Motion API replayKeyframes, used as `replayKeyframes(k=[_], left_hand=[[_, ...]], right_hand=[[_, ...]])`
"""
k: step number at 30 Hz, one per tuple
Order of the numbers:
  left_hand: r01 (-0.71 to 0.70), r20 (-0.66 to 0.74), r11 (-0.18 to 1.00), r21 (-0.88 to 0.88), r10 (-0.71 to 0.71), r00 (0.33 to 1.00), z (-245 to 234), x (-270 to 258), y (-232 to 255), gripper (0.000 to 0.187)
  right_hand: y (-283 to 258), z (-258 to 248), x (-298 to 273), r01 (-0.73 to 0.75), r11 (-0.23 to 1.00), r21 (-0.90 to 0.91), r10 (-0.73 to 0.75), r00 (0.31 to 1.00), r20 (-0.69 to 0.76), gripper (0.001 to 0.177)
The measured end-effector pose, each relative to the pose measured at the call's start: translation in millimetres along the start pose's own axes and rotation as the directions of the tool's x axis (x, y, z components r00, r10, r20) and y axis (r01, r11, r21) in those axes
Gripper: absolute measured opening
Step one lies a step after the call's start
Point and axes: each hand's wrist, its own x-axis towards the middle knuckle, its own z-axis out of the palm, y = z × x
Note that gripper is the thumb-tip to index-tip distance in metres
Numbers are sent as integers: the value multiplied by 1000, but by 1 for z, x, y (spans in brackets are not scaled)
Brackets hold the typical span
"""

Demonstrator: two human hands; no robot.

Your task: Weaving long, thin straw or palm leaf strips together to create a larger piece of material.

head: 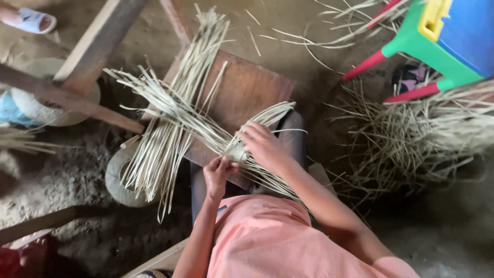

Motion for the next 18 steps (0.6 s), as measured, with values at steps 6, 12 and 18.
replayKeyframes(k=[6, 12, 18], left_hand=[[-90, 68, 986, 137, 81, 994, -1, 0, -2, 24], [-58, 75, 964, 259, 40, 996, 4, -3, 1, 24], [-25, 122, 966, 257, -7, 993, 15, 2, -12, 24]], right_hand=[[13, 75, 19, 154, 983, -96, -121, 951, 286, 30], [12, 77, 10, 260, 960, -102, -244, 959, 142, 18], [23, 73, 0, 230, 959, -167, -196, 960, 199, 13]])
